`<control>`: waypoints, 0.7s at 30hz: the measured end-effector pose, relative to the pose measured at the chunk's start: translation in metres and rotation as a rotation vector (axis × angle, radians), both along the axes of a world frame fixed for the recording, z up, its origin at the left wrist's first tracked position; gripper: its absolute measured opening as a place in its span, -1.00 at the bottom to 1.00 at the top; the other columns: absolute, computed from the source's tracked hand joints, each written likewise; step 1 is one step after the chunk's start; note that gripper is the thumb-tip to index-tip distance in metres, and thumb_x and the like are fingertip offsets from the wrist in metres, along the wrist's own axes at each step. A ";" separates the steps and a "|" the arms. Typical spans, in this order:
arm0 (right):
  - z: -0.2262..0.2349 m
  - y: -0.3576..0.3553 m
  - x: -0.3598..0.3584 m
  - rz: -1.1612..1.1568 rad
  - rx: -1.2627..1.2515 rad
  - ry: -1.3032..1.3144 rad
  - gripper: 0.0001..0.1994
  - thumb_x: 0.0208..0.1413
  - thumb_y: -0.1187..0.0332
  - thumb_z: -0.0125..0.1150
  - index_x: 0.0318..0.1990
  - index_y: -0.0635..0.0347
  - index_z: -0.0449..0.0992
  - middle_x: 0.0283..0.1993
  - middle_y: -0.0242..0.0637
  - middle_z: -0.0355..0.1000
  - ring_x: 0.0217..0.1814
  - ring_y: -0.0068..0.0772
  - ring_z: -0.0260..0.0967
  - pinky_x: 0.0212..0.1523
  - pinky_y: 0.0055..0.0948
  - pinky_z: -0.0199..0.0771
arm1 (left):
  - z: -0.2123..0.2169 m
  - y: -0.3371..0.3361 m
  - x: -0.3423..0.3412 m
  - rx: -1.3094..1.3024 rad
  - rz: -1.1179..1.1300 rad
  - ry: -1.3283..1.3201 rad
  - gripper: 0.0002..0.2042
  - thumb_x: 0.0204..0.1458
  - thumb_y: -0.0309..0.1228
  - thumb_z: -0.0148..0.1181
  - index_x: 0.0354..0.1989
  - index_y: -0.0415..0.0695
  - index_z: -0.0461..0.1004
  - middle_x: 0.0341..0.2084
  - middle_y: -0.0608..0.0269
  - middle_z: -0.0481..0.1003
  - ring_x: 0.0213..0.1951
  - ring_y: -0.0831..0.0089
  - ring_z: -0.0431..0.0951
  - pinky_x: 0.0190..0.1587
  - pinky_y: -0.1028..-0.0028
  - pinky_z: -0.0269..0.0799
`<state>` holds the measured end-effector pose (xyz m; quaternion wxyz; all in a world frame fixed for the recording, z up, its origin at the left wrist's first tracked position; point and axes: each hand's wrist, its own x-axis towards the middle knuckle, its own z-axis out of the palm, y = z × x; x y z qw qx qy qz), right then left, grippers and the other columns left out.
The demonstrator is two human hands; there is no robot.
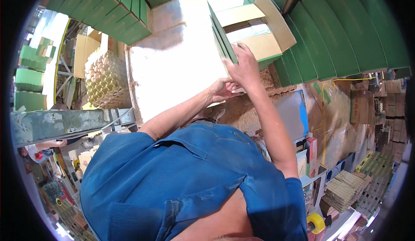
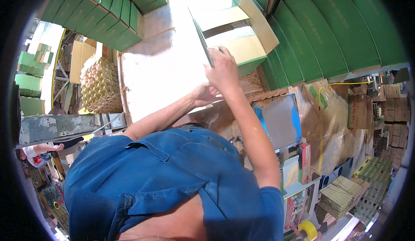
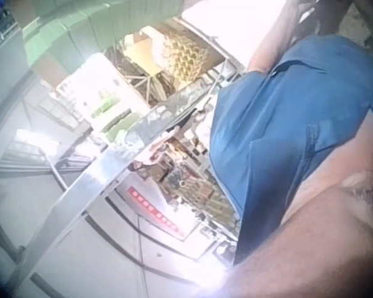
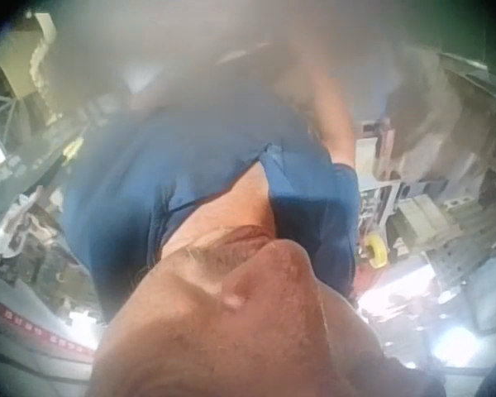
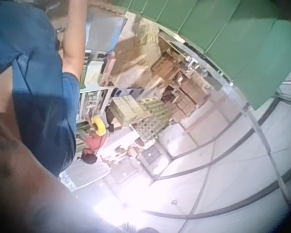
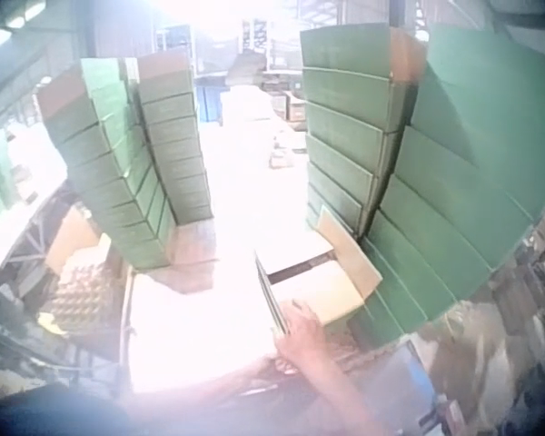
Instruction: The person pulls flat cardboard sheets from a stack, folds them into box shapes, and places them onto a workspace.
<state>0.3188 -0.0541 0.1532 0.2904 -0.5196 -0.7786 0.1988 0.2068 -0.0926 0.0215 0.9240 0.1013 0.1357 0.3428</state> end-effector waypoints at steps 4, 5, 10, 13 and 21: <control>-0.011 -0.001 -0.018 -0.089 0.130 0.180 -0.68 0.04 0.31 0.27 -0.04 0.20 0.60 -0.08 0.01 0.54 0.00 0.04 0.48 0.04 -0.19 0.46 | -0.011 -0.003 -0.011 -0.051 0.091 0.015 -0.60 0.24 0.04 -0.02 -0.23 -0.07 0.50 -0.47 0.36 0.44 -0.29 0.42 0.43 0.26 0.16 0.22; 0.011 -0.011 -0.023 -0.103 -0.007 0.249 -0.73 0.06 0.31 0.25 -0.10 0.20 0.62 -0.16 0.01 0.56 -0.14 0.03 0.51 -0.07 -0.17 0.49 | -0.065 0.009 -0.026 0.156 -0.097 -0.508 -0.42 0.17 0.20 -0.02 -0.03 -0.12 0.48 -0.17 0.24 0.54 0.00 0.32 0.47 0.32 0.13 0.16; 0.047 -0.054 0.055 -0.281 -0.066 0.632 -0.76 0.09 0.30 0.31 -0.29 0.38 0.61 -0.41 -0.14 0.58 -0.41 -0.30 0.50 -0.27 -0.33 0.45 | 0.026 0.002 0.015 -0.065 -0.035 0.123 -0.26 -0.01 0.28 0.13 0.16 -0.08 0.40 0.10 0.22 0.43 0.20 0.30 0.34 0.38 0.12 0.04; 0.051 -0.131 0.094 -0.565 -0.124 0.530 -0.78 0.06 0.37 0.35 -0.29 0.41 0.59 -0.42 -0.19 0.56 -0.40 -0.26 0.45 -0.22 -0.38 0.43 | 0.036 -0.006 0.028 0.003 -0.034 -0.149 -0.30 -0.12 -0.25 0.49 0.23 -0.16 0.34 0.18 0.14 0.41 0.26 0.21 0.31 0.37 0.10 0.05; 0.026 -0.284 0.216 -0.445 -0.450 0.446 -0.69 -0.01 0.61 0.12 -0.06 0.48 0.52 0.00 -0.03 0.54 0.06 -0.25 0.47 0.18 -0.40 0.34 | -0.026 -0.090 0.126 -0.100 -0.486 0.004 -0.53 -0.01 -0.79 0.13 0.14 -0.28 0.38 0.13 -0.01 0.42 0.17 0.18 0.42 0.28 0.23 0.33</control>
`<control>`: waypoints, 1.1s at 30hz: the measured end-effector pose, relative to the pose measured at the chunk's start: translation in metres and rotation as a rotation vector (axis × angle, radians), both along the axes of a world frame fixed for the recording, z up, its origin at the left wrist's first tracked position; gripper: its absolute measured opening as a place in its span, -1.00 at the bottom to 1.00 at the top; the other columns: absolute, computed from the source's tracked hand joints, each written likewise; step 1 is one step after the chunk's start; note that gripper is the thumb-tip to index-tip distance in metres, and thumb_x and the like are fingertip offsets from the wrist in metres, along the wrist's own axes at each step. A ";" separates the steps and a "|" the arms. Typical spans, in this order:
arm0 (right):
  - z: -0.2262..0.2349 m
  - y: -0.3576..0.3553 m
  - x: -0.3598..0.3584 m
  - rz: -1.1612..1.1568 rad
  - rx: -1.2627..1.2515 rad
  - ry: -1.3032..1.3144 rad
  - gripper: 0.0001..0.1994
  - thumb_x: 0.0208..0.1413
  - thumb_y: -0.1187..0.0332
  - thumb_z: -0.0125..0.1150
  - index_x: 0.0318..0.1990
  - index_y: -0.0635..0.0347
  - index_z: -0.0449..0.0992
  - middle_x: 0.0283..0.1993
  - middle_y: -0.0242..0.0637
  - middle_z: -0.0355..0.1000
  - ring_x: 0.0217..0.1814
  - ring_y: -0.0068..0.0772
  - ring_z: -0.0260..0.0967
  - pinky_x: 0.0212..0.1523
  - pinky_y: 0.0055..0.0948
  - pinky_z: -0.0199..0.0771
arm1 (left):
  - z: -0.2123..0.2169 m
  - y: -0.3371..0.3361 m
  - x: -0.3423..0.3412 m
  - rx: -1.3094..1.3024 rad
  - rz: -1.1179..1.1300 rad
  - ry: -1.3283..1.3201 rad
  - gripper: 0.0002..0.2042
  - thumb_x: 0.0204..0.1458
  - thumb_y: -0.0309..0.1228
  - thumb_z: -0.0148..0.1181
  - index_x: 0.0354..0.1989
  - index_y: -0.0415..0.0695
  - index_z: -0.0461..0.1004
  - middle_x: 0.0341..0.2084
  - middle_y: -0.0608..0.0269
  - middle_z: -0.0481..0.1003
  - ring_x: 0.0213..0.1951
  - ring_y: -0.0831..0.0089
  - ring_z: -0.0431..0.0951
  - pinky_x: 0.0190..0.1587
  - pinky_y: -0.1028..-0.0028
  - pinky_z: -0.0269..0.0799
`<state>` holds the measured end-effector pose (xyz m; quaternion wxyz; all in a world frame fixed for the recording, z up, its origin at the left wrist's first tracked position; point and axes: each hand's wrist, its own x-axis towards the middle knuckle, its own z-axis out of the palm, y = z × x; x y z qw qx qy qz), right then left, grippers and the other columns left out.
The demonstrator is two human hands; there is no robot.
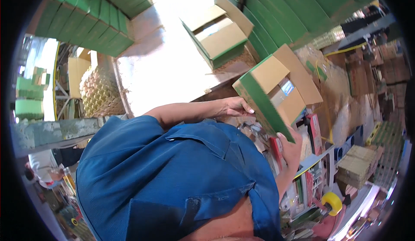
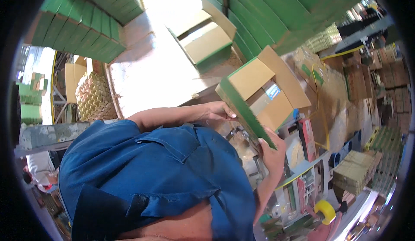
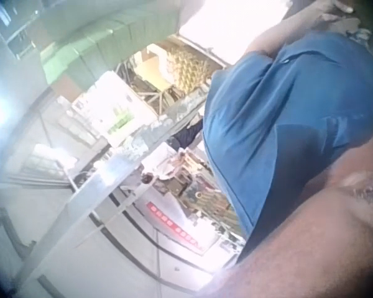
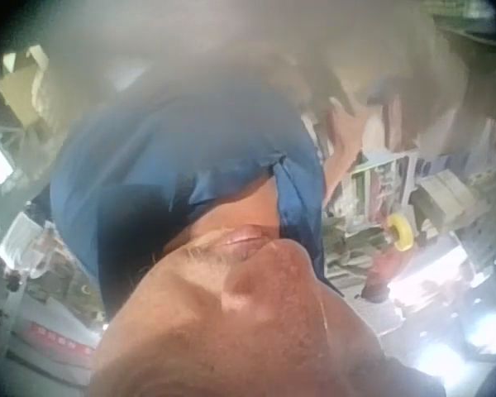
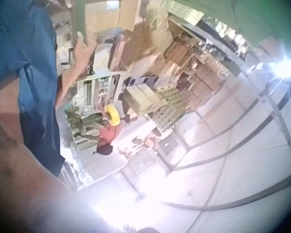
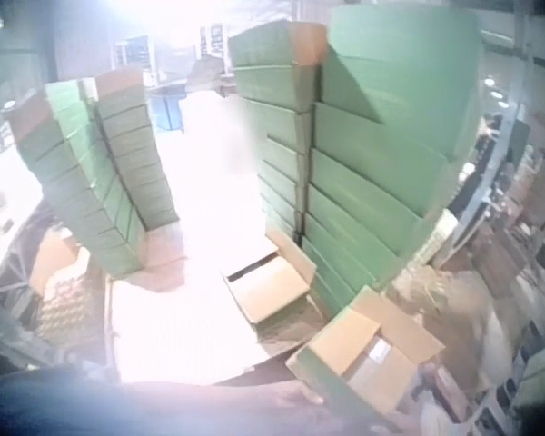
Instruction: The person pulls flat cardboard sheets from a stack, folds them into box shapes, and places them onto a workspace.
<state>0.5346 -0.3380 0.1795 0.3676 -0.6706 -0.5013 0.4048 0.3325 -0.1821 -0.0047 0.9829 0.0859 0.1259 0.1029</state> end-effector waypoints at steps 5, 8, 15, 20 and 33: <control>-0.063 -0.006 0.025 -0.048 0.080 -0.173 -0.61 -0.07 0.72 -0.01 -0.06 0.32 0.58 -0.02 0.00 0.55 0.10 -0.09 0.48 0.20 -0.40 0.33 | -0.077 -0.009 0.066 -0.241 -0.143 -0.498 -0.64 0.00 -0.80 0.07 0.02 -0.33 0.48 0.02 -0.04 0.50 0.09 0.16 0.51 0.21 0.24 0.44; -0.062 -0.019 0.035 -0.090 0.004 -0.200 -0.60 -0.05 0.72 -0.04 -0.07 0.27 0.61 -0.04 0.00 0.55 0.10 -0.10 0.49 0.21 -0.41 0.34 | -0.096 -0.026 0.083 -0.009 -0.048 0.152 -0.78 0.04 -0.62 0.20 -0.12 -0.23 0.52 -0.10 0.09 0.56 -0.13 0.28 0.58 -0.02 0.43 0.56; -0.125 -0.048 0.051 -0.202 0.019 -0.298 -0.62 0.02 0.68 -0.02 -0.04 0.25 0.60 0.00 -0.04 0.55 0.11 -0.12 0.50 0.19 -0.35 0.38 | -0.119 -0.023 0.107 -0.149 -0.133 0.301 -0.66 -0.07 -0.78 0.09 -0.07 -0.30 0.45 -0.16 0.09 0.52 -0.12 0.20 0.56 0.11 0.27 0.52; -0.230 -0.028 0.090 -0.399 0.042 -0.347 -0.74 0.02 0.63 0.15 -0.11 0.32 0.61 -0.23 -0.12 0.60 -0.12 -0.33 0.55 0.00 -0.41 0.43 | -0.080 0.013 0.143 0.852 0.441 0.964 -0.34 -0.30 -0.54 0.45 0.12 -0.22 0.40 -0.13 0.08 0.54 -0.13 0.28 0.56 -0.10 0.33 0.54; -0.162 0.083 0.147 -0.667 0.224 -0.657 -0.51 -0.05 0.38 0.38 0.10 0.24 0.50 0.04 -0.01 0.52 0.14 -0.15 0.45 0.18 -0.31 0.37 | -0.097 0.097 0.142 1.971 0.196 1.189 -0.26 -0.25 0.11 0.45 0.17 0.08 0.47 -0.46 0.01 0.56 -0.30 0.08 0.60 -0.20 0.16 0.50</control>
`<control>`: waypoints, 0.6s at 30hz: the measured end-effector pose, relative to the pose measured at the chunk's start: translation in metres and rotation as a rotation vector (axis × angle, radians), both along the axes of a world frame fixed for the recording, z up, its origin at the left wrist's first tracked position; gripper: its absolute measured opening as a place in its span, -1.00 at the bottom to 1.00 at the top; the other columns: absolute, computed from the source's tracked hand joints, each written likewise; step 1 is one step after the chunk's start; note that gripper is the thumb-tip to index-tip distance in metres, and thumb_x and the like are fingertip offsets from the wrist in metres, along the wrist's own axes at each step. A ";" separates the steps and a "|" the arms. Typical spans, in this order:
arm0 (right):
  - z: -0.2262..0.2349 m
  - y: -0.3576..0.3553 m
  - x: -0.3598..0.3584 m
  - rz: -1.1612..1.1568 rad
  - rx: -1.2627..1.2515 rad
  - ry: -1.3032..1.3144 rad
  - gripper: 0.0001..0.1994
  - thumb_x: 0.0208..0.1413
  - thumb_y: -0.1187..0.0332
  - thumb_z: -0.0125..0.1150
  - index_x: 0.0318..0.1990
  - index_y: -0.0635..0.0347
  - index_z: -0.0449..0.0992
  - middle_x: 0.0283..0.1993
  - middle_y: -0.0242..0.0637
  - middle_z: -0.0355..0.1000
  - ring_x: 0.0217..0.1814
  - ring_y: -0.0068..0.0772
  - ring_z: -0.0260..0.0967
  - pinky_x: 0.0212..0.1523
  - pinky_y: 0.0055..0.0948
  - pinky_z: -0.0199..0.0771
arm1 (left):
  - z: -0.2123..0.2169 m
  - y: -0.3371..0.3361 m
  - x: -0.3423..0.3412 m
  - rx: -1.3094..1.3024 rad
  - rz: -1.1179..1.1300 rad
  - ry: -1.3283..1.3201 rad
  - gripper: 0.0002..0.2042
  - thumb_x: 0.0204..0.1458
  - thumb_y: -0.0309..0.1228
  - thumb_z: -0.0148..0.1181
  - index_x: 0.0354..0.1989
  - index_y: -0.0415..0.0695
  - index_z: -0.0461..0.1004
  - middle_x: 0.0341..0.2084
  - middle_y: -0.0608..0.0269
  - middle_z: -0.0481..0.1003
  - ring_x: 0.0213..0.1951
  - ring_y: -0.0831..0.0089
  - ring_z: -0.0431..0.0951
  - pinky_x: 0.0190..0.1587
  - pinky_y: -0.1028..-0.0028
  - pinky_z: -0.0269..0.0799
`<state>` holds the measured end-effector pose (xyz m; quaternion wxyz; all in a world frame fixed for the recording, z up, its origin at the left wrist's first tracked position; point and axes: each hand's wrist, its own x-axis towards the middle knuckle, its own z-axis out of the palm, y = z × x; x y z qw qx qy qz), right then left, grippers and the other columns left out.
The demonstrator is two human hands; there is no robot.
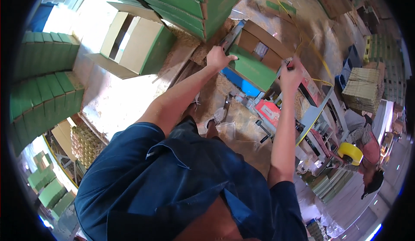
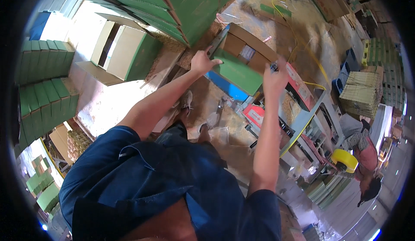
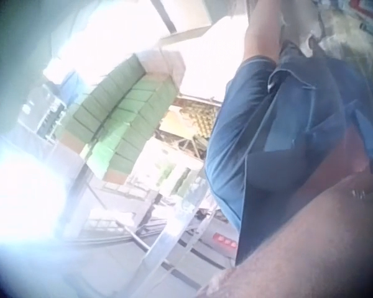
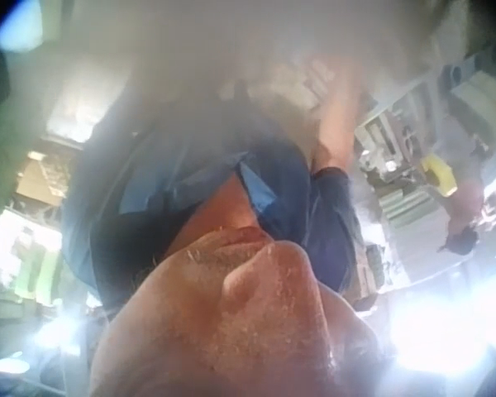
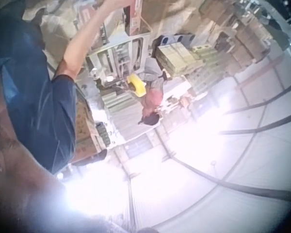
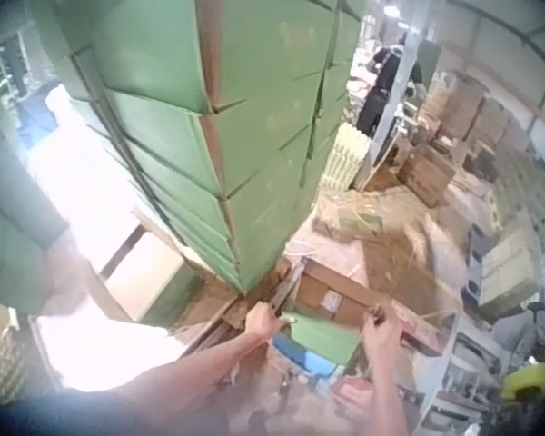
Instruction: The person pulls flat cardboard sheets from a stack, folds them into box shapes, and places them onto a workspace.
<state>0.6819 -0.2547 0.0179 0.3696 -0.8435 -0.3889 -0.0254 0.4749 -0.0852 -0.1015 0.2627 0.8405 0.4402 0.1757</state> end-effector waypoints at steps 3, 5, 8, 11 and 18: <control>0.013 0.050 0.039 0.057 -0.023 -0.120 -0.45 -0.02 0.23 0.38 0.16 0.19 0.47 0.11 -0.03 0.48 0.21 -0.02 0.39 0.24 -0.20 0.33 | 0.026 0.001 0.016 -0.230 -0.104 0.142 -0.19 -0.18 0.07 0.42 0.31 0.09 0.31 -0.32 -0.08 0.57 -0.18 0.01 0.59 -0.14 0.11 0.50; -0.011 0.078 0.054 0.119 -0.306 0.030 -0.42 -0.02 0.02 0.37 0.13 0.12 0.49 0.01 -0.01 0.52 0.12 0.02 0.44 0.26 -0.24 0.29 | 0.034 -0.001 0.026 -0.234 -0.123 0.162 -0.17 -0.17 0.05 0.42 0.33 0.10 0.27 -0.31 -0.07 0.58 -0.18 0.01 0.59 -0.14 0.11 0.50; 0.002 0.102 -0.017 0.210 -0.757 0.120 -0.26 -0.05 -0.09 0.34 0.24 0.15 0.38 0.06 0.06 0.47 0.20 -0.02 0.40 0.33 -0.12 0.21 | 0.026 0.000 0.013 -0.259 -0.090 0.170 -0.16 -0.15 0.02 0.42 0.37 0.17 0.20 -0.27 -0.06 0.58 -0.17 0.00 0.59 -0.14 0.11 0.51; -0.065 0.037 -0.067 0.286 -0.608 -0.146 -0.17 -0.06 0.00 0.38 0.34 0.21 0.23 0.38 0.06 0.16 0.48 0.01 0.03 0.45 -0.06 0.00 | 0.032 -0.003 0.026 -0.234 -0.156 0.167 -0.16 -0.13 0.00 0.40 0.39 0.32 0.15 -0.22 -0.04 0.58 -0.17 0.01 0.60 -0.13 0.12 0.51; -0.085 0.001 -0.070 0.257 -0.435 -0.132 -0.40 0.02 0.50 0.14 0.30 0.26 0.26 0.47 -0.06 0.03 0.55 0.03 -0.15 0.50 -0.11 -0.09 | 0.020 0.001 0.040 -0.136 -0.341 0.284 -0.23 -0.05 0.01 0.33 0.38 0.51 0.11 -0.12 -0.02 0.56 -0.13 0.02 0.60 -0.11 0.13 0.51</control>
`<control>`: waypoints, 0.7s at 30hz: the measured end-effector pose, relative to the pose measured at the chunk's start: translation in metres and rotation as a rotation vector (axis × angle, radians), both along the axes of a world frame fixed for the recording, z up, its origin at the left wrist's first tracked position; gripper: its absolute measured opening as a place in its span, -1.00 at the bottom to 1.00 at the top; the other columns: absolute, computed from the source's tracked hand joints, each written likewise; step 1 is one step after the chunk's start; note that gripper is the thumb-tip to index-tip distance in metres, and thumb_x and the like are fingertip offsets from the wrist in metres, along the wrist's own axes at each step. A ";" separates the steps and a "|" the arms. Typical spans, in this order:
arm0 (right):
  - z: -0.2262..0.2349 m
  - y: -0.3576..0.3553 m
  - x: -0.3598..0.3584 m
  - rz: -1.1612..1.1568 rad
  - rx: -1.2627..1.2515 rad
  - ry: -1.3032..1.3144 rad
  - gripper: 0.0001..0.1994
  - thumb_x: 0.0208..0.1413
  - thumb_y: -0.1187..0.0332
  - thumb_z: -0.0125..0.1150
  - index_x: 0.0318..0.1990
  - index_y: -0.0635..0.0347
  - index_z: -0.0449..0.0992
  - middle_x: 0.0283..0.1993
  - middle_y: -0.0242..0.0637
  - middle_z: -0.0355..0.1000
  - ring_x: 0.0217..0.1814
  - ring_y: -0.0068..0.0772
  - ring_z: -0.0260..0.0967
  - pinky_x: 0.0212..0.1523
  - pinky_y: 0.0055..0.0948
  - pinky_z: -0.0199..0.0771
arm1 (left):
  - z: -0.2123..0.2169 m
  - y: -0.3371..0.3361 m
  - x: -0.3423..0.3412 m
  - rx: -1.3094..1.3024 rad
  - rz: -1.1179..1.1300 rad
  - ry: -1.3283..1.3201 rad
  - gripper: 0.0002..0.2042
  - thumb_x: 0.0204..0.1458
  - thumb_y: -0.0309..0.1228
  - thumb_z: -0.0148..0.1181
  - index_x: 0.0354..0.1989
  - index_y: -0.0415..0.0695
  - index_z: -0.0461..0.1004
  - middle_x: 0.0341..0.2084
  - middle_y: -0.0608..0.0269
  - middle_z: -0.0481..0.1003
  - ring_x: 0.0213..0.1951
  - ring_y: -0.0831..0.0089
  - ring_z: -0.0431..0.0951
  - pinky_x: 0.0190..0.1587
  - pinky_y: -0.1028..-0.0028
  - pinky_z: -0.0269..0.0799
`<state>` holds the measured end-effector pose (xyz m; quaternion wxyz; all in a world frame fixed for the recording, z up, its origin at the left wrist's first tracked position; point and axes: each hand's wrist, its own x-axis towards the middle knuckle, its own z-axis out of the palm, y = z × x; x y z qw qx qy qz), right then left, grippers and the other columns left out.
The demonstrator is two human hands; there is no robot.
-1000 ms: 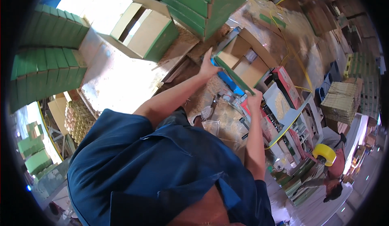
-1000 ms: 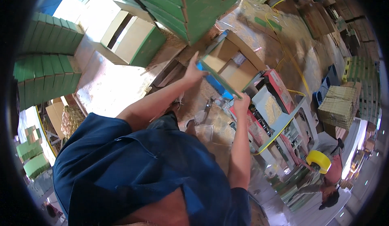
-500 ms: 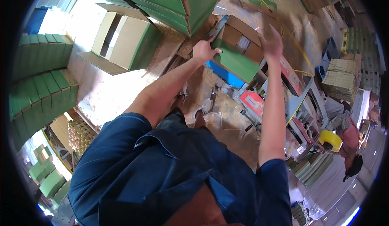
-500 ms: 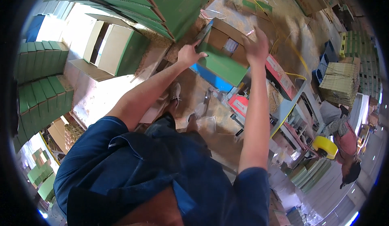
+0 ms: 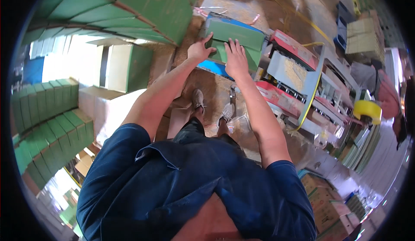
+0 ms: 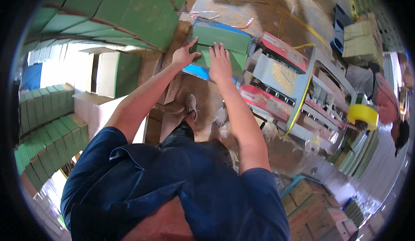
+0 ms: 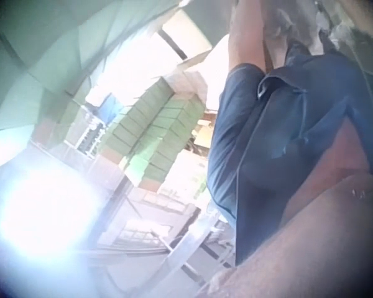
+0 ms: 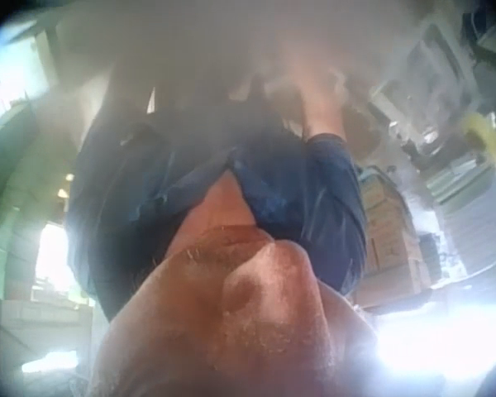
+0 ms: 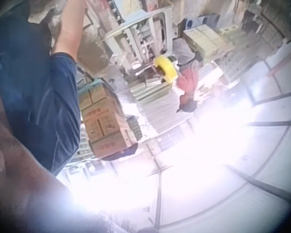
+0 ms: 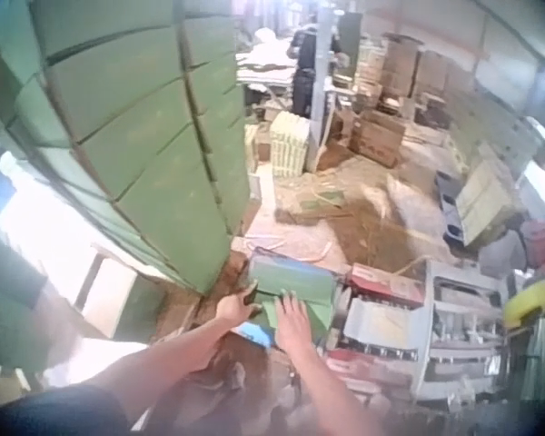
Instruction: The person pulls flat cardboard sheets from a stack, folds them into box shapes, and places them onto a workspace.
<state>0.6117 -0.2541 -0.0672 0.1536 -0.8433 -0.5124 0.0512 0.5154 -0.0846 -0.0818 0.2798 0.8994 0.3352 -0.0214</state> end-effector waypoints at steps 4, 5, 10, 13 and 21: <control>0.005 -0.046 0.010 -0.144 0.033 0.053 -0.40 -0.03 0.57 0.10 0.27 0.25 0.31 0.45 -0.04 0.06 0.53 0.06 -0.10 0.47 -0.11 -0.03 | 0.004 -0.051 0.027 0.001 -0.043 -0.100 -0.27 -0.14 -0.06 0.43 0.31 0.40 0.30 -0.07 0.08 0.47 -0.06 0.10 0.54 0.00 0.20 0.47; 0.007 -0.060 0.010 -0.157 0.030 0.050 -0.40 -0.03 0.57 0.10 0.27 0.25 0.31 0.45 -0.04 0.06 0.53 0.06 -0.10 0.47 -0.11 -0.03 | 0.005 -0.058 0.032 0.005 -0.064 -0.095 -0.28 -0.14 -0.06 0.43 0.30 0.40 0.32 -0.09 0.08 0.46 -0.06 0.11 0.54 0.00 0.21 0.47; 0.021 -0.132 -0.039 -0.200 0.066 0.285 -0.49 -0.04 0.46 0.26 0.16 0.25 0.43 0.37 0.10 0.15 0.45 0.17 0.02 0.40 -0.13 0.11 | 0.002 -0.104 0.055 0.001 -0.166 -0.107 -0.30 -0.13 -0.09 0.42 0.29 0.40 0.34 -0.09 0.09 0.46 -0.05 0.12 0.53 -0.01 0.22 0.47; 0.024 -0.160 -0.094 -0.324 0.084 0.532 -0.52 -0.03 0.37 0.32 0.10 0.29 0.47 0.33 0.12 0.21 0.41 0.13 0.10 0.37 -0.15 0.16 | 0.006 -0.122 0.072 -0.071 -0.180 -0.083 -0.37 -0.11 -0.17 0.42 0.24 0.41 0.39 0.01 0.09 0.41 -0.02 0.12 0.53 -0.01 0.20 0.48; 0.050 -0.152 -0.145 -0.341 -0.057 0.812 -0.61 0.01 0.41 0.26 0.03 0.32 0.54 0.10 0.07 0.47 0.19 -0.02 0.42 0.22 -0.29 0.36 | -0.022 -0.149 0.055 -0.773 -0.309 -0.199 -0.23 -0.23 -0.24 0.47 0.29 0.12 0.35 0.08 0.05 0.50 0.05 0.28 0.53 0.11 0.28 0.42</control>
